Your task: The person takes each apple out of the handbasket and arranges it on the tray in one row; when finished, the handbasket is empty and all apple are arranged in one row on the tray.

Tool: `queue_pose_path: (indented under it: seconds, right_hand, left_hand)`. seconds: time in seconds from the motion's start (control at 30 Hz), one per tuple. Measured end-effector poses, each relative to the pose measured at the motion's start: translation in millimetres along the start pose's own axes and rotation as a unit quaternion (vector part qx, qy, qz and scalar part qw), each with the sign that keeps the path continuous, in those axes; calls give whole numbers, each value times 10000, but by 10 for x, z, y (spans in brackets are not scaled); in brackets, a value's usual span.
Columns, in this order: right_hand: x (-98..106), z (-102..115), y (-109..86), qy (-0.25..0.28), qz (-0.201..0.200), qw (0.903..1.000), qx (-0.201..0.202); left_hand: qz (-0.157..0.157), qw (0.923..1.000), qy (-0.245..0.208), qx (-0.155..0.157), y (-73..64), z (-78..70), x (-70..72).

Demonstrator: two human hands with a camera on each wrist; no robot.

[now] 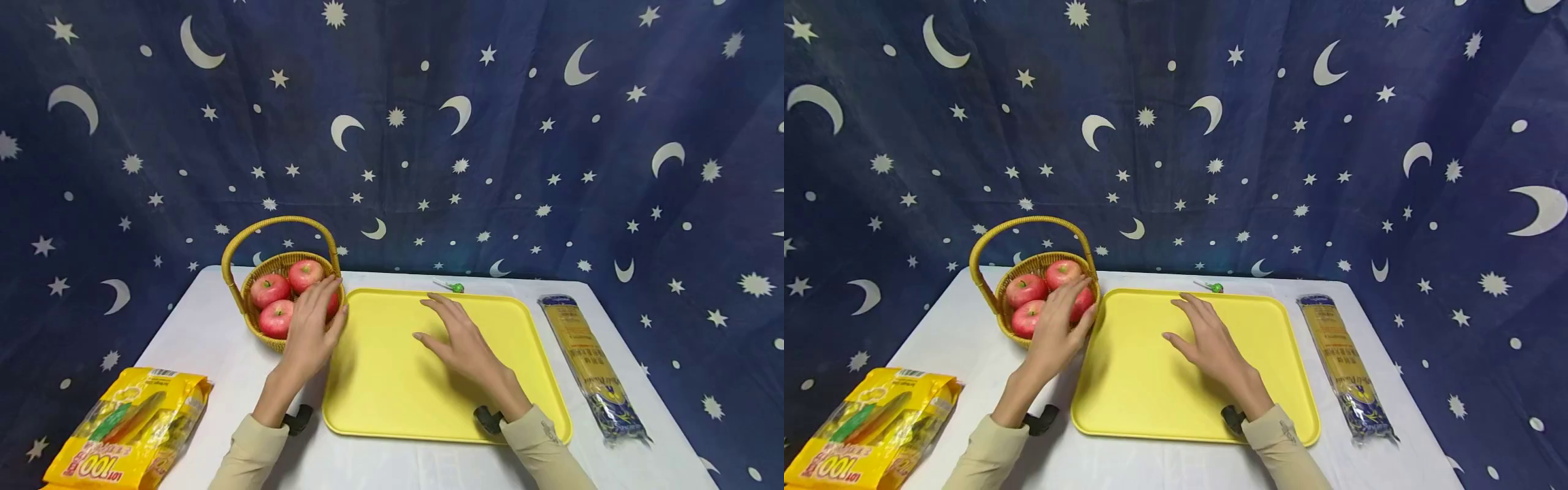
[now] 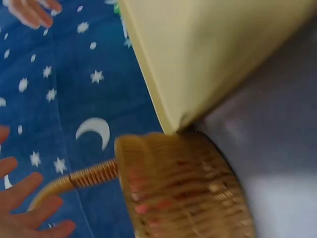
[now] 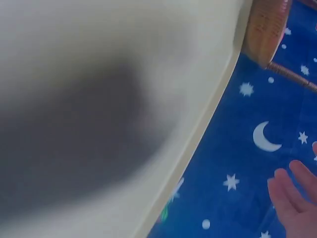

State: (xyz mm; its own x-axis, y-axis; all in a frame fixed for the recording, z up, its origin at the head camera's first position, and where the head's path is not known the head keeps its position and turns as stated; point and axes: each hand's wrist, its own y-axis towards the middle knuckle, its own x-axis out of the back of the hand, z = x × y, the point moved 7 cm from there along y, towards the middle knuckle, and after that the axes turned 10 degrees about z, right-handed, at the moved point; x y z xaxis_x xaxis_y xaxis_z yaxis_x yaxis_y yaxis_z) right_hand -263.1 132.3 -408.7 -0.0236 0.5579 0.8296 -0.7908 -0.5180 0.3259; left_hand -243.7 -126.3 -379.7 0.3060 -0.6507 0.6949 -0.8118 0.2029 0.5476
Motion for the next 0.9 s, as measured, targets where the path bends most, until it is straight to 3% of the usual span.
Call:
queue_pose_path:
  seconds: [0.17,0.3,0.4,0.53,0.63,0.7,0.9]
  right_hand:
    - [-72,-28,200,1113,107,9932,-311]
    - [-126,-66,375,1994,200,9786,-459]
    - [-197,-100,503,2594,326,9634,-590]
    - [-352,-104,679,3331,506,9391,-676]
    - [-498,-71,812,3711,616,9241,-677]
    - [-594,-31,894,3852,680,9179,-664]
    - [-857,132,1114,3659,888,9242,-642]
  left_hand:
    - [-932,9937,-539,318,-175,208,300]
    - [-1605,9819,-802,600,-322,384,484]
    - [-2122,9688,-819,984,-452,529,605]
    - [-2625,9382,-945,2047,-630,780,716]
    - [-2626,9082,-1443,2922,-721,1003,713]
    - [-2462,8902,-1932,3311,-748,1144,674]
    - [-1697,8480,-3153,3907,-796,1510,502]
